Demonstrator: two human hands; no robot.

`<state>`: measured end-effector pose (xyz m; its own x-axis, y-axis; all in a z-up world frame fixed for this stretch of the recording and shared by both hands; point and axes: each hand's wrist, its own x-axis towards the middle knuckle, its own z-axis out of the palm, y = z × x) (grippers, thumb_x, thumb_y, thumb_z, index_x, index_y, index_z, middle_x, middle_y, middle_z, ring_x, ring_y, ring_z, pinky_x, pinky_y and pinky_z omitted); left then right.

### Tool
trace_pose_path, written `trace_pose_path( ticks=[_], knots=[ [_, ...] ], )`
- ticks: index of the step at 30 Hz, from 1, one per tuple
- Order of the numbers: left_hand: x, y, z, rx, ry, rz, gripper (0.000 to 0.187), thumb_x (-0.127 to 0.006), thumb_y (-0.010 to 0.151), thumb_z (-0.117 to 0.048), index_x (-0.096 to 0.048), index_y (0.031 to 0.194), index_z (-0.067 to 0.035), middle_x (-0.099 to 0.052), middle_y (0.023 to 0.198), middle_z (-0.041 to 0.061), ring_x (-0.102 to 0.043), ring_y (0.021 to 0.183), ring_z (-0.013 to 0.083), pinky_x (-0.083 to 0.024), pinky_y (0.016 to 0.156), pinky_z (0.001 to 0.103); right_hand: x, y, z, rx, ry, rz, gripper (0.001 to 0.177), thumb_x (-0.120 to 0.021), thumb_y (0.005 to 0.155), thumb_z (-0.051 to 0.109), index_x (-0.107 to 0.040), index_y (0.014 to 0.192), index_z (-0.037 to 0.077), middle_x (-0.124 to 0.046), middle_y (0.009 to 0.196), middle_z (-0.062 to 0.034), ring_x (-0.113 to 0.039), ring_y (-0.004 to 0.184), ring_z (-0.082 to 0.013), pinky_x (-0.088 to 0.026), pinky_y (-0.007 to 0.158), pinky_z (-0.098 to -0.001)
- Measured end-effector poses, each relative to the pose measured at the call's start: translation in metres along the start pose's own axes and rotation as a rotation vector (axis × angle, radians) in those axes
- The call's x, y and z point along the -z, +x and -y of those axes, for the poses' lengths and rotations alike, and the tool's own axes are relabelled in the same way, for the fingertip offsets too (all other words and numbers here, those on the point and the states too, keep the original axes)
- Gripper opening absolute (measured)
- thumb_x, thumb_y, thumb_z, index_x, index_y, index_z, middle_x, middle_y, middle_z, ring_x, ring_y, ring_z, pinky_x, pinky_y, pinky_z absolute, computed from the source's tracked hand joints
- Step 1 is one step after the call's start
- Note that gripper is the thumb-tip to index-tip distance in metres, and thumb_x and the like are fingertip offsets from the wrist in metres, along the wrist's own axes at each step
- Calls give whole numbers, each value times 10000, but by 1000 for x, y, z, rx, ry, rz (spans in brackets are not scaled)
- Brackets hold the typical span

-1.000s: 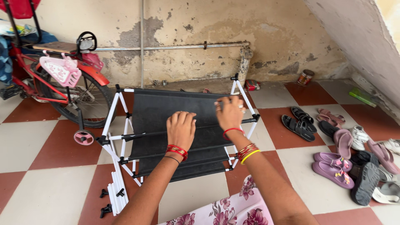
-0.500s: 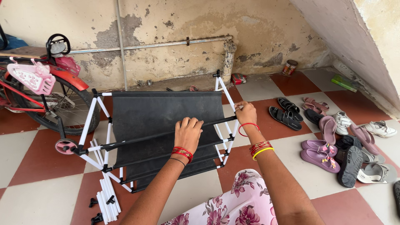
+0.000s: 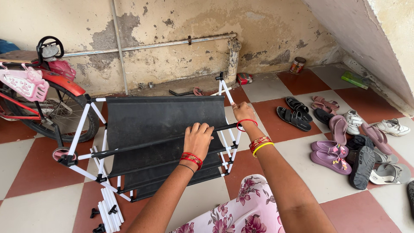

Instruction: The person disassembles a shoe rack by detaching plastic connectors and poles from the frame, pulling rods out of the fabric shelf sleeves, and placing the parts on the floor by hand.

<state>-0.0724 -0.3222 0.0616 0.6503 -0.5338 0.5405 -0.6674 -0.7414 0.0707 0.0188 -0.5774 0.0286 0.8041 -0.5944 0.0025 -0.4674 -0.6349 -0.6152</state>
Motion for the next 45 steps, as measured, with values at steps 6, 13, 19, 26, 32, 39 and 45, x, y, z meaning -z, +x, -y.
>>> trace_pose_path(
  ticks=[6,13,19,26,32,39,45],
  knots=[
    [-8,15,-12,-32,-28,16,322,-745,867,-240,-749,1174,-143,-655,1069,-11,-575,1062,217,-462,959,425,-16,14,-3,78,-8,25,649,-452,1042,650,-710,1167,67,-694,1131,-208,-632,1127,-377,-483,959,-471],
    [-25,38,-26,-52,-57,49,282,-760,843,-267,-765,1088,-126,-644,1034,6,-575,1051,226,-467,927,426,-12,4,-10,48,310,103,494,-562,974,526,-781,972,83,-754,781,-105,-747,753,-183,-567,730,-353],
    [-46,44,-22,-65,4,62,94,-748,834,-192,-783,893,-129,-647,952,23,-614,1000,229,-505,885,415,-16,3,-11,14,349,133,403,-631,970,438,-763,963,57,-756,734,-100,-736,692,-175,-571,680,-331],
    [-63,36,-3,-73,12,25,75,-724,827,-93,-768,876,-130,-641,931,21,-645,969,207,-541,844,371,-18,6,-10,26,338,134,401,-710,937,410,-725,930,9,-747,718,-93,-731,658,-166,-567,641,-319],
    [-43,25,17,-68,15,81,81,-736,849,-199,-763,874,-126,-643,925,25,-644,958,225,-524,820,403,-22,14,-15,46,368,141,360,-735,921,364,-711,938,6,-748,717,-99,-724,648,-166,-570,632,-312],
    [-10,29,17,-52,-11,150,315,-727,895,-418,-770,861,-108,-667,918,29,-609,990,244,-457,849,431,-18,2,-9,21,392,159,365,-777,899,370,-713,906,11,-710,702,-68,-670,623,-136,-540,608,-300],
    [-39,49,-12,-28,-157,40,177,-741,907,-296,-778,998,-149,-713,981,-13,-594,1015,210,-437,905,416,-12,-1,-8,-15,521,199,274,-820,857,247,-708,929,8,-710,748,-106,-655,630,-162,-558,571,-313]
  ],
)
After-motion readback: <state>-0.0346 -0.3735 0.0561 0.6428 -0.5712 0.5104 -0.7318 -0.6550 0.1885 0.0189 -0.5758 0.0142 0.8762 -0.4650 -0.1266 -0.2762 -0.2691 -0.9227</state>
